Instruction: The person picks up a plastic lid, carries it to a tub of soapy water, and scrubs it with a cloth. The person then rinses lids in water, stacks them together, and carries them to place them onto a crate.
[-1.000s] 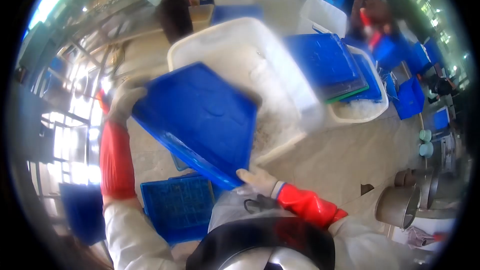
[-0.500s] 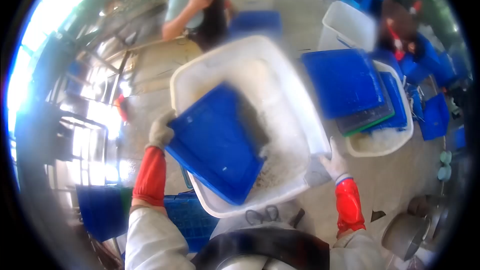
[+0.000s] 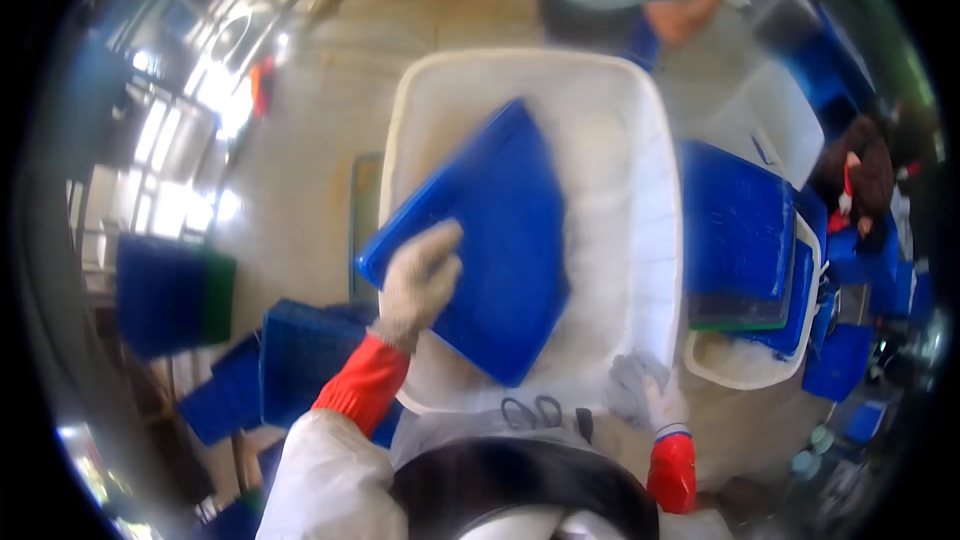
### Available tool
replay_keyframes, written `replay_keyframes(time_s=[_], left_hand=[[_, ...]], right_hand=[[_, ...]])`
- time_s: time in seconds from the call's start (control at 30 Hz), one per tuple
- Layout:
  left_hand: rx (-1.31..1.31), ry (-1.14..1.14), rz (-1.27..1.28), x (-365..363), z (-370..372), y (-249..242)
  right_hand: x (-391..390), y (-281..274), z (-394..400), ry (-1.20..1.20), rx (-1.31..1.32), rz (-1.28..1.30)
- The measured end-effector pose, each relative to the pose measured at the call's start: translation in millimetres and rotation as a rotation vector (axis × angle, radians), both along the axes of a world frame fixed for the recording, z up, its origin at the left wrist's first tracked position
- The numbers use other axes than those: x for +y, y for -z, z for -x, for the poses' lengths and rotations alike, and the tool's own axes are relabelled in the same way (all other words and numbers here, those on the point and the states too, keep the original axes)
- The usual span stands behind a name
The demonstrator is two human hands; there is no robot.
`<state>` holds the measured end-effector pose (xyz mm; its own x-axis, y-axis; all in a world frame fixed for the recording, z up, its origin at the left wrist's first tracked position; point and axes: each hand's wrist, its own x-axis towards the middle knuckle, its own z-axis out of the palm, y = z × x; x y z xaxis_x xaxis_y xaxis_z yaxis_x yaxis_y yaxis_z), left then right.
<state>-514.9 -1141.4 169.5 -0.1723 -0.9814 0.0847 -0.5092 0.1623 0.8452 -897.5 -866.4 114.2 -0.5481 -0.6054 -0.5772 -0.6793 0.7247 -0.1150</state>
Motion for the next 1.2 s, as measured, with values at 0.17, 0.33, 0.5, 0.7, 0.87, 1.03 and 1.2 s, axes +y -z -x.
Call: replay_keyframes(time_s=[0.17,0.33,0.5,0.7,0.87,1.03,1.2], left_hand=[[0.530,-0.347,-1.023,138,-40,45],[0.481,-0.370,-0.749,119,-22,57],[0.795,-0.575,-0.470,113,14,80],[0.410,-0.498,-0.308,56,-24,19],[0.154,-0.304,-0.387,-9,-79,-49],[-0.421,-0.375,-0.453,-38,-73,-54],[-0.509,-0.234,-0.162,-37,-61,10]], right_hand=[[4,6,4,0.031,-0.035,0.114],[-4,-2,2,0.128,-0.214,0.205],[5,21,11,0.093,-0.171,0.109],[21,81,35,0.091,-0.304,0.256],[18,97,33,0.042,-0.224,0.161],[14,87,16,0.146,0.042,0.219],[17,78,15,0.199,0.047,0.146]])
